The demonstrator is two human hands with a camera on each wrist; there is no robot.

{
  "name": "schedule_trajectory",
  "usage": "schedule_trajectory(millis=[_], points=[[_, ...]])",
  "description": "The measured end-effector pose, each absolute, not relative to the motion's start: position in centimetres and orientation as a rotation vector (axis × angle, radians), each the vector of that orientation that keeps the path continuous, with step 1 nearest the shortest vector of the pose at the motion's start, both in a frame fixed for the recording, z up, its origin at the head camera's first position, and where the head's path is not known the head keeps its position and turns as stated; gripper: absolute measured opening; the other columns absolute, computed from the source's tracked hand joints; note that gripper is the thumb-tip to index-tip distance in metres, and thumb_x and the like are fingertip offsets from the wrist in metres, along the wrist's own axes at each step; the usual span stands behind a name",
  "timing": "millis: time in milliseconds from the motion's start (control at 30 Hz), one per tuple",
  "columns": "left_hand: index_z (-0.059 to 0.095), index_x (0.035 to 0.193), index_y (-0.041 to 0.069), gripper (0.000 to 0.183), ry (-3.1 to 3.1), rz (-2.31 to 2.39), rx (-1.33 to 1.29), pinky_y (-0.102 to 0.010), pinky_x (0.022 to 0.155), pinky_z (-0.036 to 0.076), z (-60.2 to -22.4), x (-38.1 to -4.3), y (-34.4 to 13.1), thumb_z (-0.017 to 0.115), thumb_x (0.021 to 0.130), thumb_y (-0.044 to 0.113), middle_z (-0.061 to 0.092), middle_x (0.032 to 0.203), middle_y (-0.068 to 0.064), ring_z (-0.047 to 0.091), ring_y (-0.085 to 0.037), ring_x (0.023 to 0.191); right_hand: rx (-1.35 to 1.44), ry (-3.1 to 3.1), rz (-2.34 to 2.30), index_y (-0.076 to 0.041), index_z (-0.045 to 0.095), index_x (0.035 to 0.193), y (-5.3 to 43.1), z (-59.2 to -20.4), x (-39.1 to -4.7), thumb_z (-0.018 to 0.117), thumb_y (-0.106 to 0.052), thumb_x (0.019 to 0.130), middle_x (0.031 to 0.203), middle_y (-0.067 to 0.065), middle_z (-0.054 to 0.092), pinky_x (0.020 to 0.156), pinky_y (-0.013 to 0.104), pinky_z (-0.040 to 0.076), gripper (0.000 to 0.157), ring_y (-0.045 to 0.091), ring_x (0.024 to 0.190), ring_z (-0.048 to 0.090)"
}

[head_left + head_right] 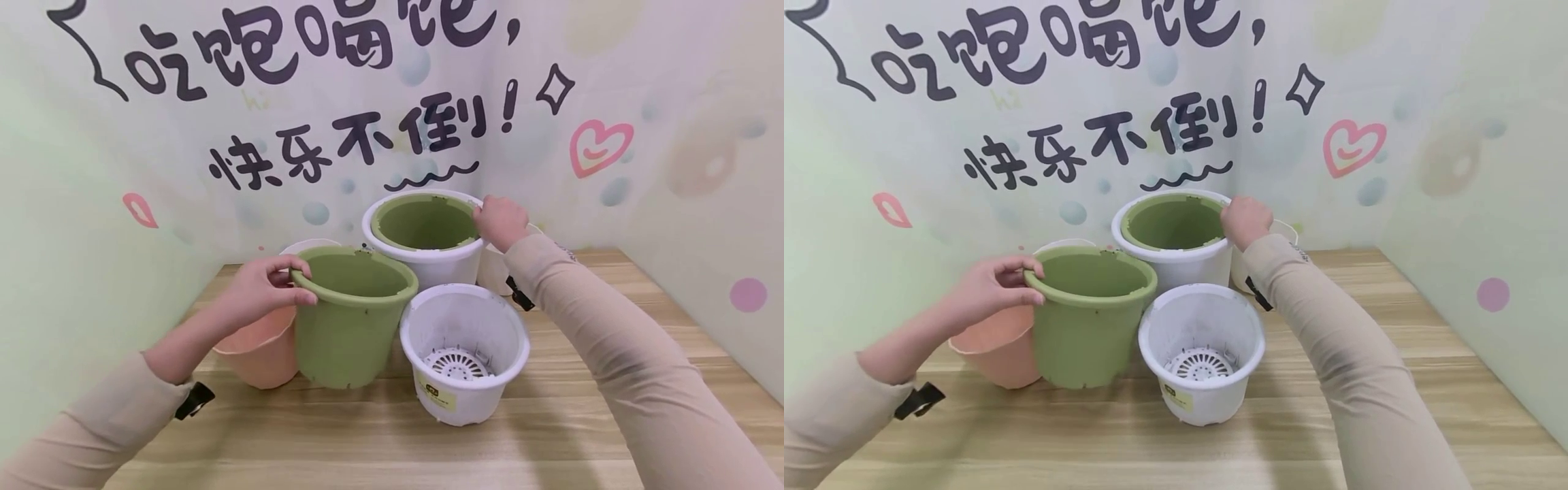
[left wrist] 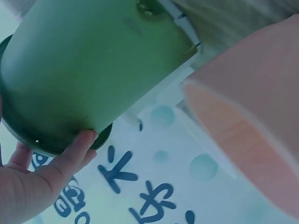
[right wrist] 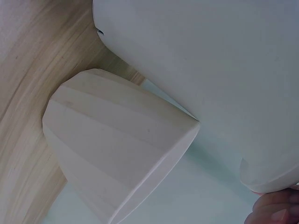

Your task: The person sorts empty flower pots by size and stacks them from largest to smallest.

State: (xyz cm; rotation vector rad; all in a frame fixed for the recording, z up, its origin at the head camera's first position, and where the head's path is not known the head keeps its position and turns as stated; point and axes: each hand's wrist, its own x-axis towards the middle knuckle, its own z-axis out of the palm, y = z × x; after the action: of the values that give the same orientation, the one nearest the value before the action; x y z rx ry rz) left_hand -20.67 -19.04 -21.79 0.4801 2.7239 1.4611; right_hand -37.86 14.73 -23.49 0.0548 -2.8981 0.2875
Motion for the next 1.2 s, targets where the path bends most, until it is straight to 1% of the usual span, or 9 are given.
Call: schedule_trajectory(millis=[167, 267, 400, 533, 667, 733, 800, 1000, 1200], points=[[0.050, 0.088, 0.009, 0.034, 2.700, 1.461, 0.465, -0.022, 0.069, 0.045, -19.6, -20.0, -18.9, 0.069, 0.065, 0.025, 0.059, 0.076, 0.004, 0.056, -0.006, 0.078, 0.048, -2.902, 0.290, -0.004, 0.049, 0.089, 14.7, -23.3, -37.8, 0.030, -0.031, 0.086, 0.072, 0.012, 0.051, 0.049, 0.037, 0.038, 0.034, 0.028, 0.065, 0.049], [0.050, 0.088, 0.008, 0.029, 2.673, 1.525, 0.504, -0.022, 0.068, 0.046, -18.2, -19.7, -18.9, 0.068, 0.067, 0.018, 0.059, 0.074, 0.005, 0.056, -0.005, 0.074, 0.050, -2.910, 0.297, -0.004, 0.049, 0.089, 14.7, -23.3, -37.8, 0.030, -0.031, 0.086, 0.074, 0.013, 0.051, 0.049, 0.037, 0.038, 0.034, 0.028, 0.067, 0.049], [0.053, 0.085, 0.012, 0.023, 2.716, 1.590, 0.517, -0.019, 0.066, 0.045, -16.1, -19.6, -18.6, 0.067, 0.068, 0.014, 0.059, 0.073, 0.006, 0.055, -0.003, 0.070, 0.050, -2.914, 0.309, -0.004, 0.049, 0.090, 14.8, -23.2, -37.9, 0.030, -0.030, 0.086, 0.076, 0.014, 0.051, 0.049, 0.037, 0.038, 0.033, 0.028, 0.068, 0.049], [0.055, 0.082, 0.013, 0.021, 2.804, 1.624, 0.548, -0.016, 0.061, 0.044, -14.1, -20.0, -17.8, 0.069, 0.066, 0.013, 0.058, 0.071, 0.006, 0.053, -0.003, 0.067, 0.048, -2.906, 0.316, -0.004, 0.049, 0.089, 14.9, -23.3, -38.0, 0.031, -0.030, 0.086, 0.074, 0.013, 0.051, 0.048, 0.037, 0.037, 0.032, 0.028, 0.067, 0.049], [0.055, 0.083, 0.012, 0.022, 2.867, 1.688, 0.554, -0.015, 0.063, 0.043, -12.1, -20.7, -17.0, 0.069, 0.065, 0.014, 0.056, 0.073, 0.005, 0.052, -0.003, 0.068, 0.057, -2.901, 0.304, -0.004, 0.049, 0.087, 14.9, -23.4, -38.2, 0.031, -0.030, 0.086, 0.071, 0.012, 0.051, 0.046, 0.036, 0.036, 0.032, 0.027, 0.064, 0.049], [0.055, 0.083, 0.011, 0.023, 2.857, 1.757, 0.539, -0.015, 0.068, 0.042, -11.2, -21.2, -16.4, 0.069, 0.065, 0.015, 0.055, 0.078, 0.004, 0.052, -0.005, 0.072, 0.059, -2.899, 0.294, -0.004, 0.050, 0.087, 14.9, -23.5, -38.3, 0.031, -0.030, 0.086, 0.071, 0.012, 0.051, 0.044, 0.036, 0.037, 0.032, 0.027, 0.064, 0.049], [0.055, 0.083, 0.012, 0.025, 2.842, 1.829, 0.520, -0.015, 0.067, 0.039, -10.6, -21.9, -15.8, 0.070, 0.065, 0.017, 0.053, 0.080, 0.003, 0.049, -0.006, 0.073, 0.059, -2.893, 0.291, -0.003, 0.050, 0.087, 14.8, -23.6, -38.4, 0.031, -0.030, 0.086, 0.072, 0.013, 0.051, 0.044, 0.037, 0.037, 0.033, 0.027, 0.064, 0.049], [0.055, 0.079, 0.014, 0.026, 2.792, 2.030, 0.562, -0.020, 0.058, 0.036, -10.7, -24.9, -13.5, 0.073, 0.060, 0.016, 0.048, 0.073, 0.001, 0.042, -0.009, 0.065, 0.052, -2.885, 0.275, -0.003, 0.050, 0.087, 14.9, -23.7, -38.4, 0.031, -0.030, 0.086, 0.070, 0.013, 0.050, 0.042, 0.036, 0.036, 0.033, 0.027, 0.061, 0.048], [0.054, 0.073, 0.014, 0.026, 2.787, 2.125, 0.594, -0.020, 0.059, 0.035, -13.0, -28.0, -10.9, 0.075, 0.057, 0.016, 0.046, 0.074, 0.002, 0.041, -0.010, 0.067, 0.040, -2.867, 0.278, -0.004, 0.050, 0.084, 15.0, -23.8, -38.3, 0.032, -0.030, 0.085, 0.068, 0.012, 0.050, 0.040, 0.035, 0.036, 0.032, 0.027, 0.059, 0.048]])
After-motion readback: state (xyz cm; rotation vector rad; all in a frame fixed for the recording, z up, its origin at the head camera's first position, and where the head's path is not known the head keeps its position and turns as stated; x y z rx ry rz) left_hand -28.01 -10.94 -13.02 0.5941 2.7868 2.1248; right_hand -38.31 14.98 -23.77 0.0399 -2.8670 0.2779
